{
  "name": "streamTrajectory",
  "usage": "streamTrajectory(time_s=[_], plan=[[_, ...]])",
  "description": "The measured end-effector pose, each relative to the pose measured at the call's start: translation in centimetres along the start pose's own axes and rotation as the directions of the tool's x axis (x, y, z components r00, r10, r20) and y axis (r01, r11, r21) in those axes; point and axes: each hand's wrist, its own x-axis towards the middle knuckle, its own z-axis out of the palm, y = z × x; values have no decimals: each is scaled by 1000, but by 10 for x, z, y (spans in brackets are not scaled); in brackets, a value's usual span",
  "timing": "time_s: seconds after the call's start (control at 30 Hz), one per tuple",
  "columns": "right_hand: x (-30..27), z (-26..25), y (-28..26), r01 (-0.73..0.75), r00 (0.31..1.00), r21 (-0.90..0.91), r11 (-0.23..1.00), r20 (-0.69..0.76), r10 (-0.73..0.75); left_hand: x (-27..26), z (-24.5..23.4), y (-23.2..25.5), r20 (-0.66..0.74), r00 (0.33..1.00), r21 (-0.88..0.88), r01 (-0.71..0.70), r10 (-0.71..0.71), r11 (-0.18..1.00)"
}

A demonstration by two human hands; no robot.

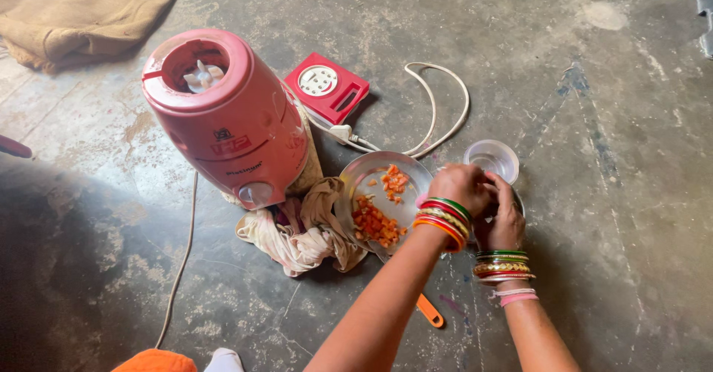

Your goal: The person transfers chopped orange vegetables from a metal plate into a small metal bowl using their hands. The person sits on the floor next to a pink blender and a power strip.

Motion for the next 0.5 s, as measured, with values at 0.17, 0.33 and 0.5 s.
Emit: streamTrajectory(time_s=[0.17,0.33,0.5], plan=[[-3,6,26,-77,996,-126,989,42,83,-9,14,1,96,985,112,-153,143,982],[-6,17,33,-158,985,-153,975,50,167,-10,5,-18,-147,986,-103,-94,78,990],[-7,20,24,-90,993,-213,973,56,104,-10,-16,-72,-122,969,38,223,-217,974]])
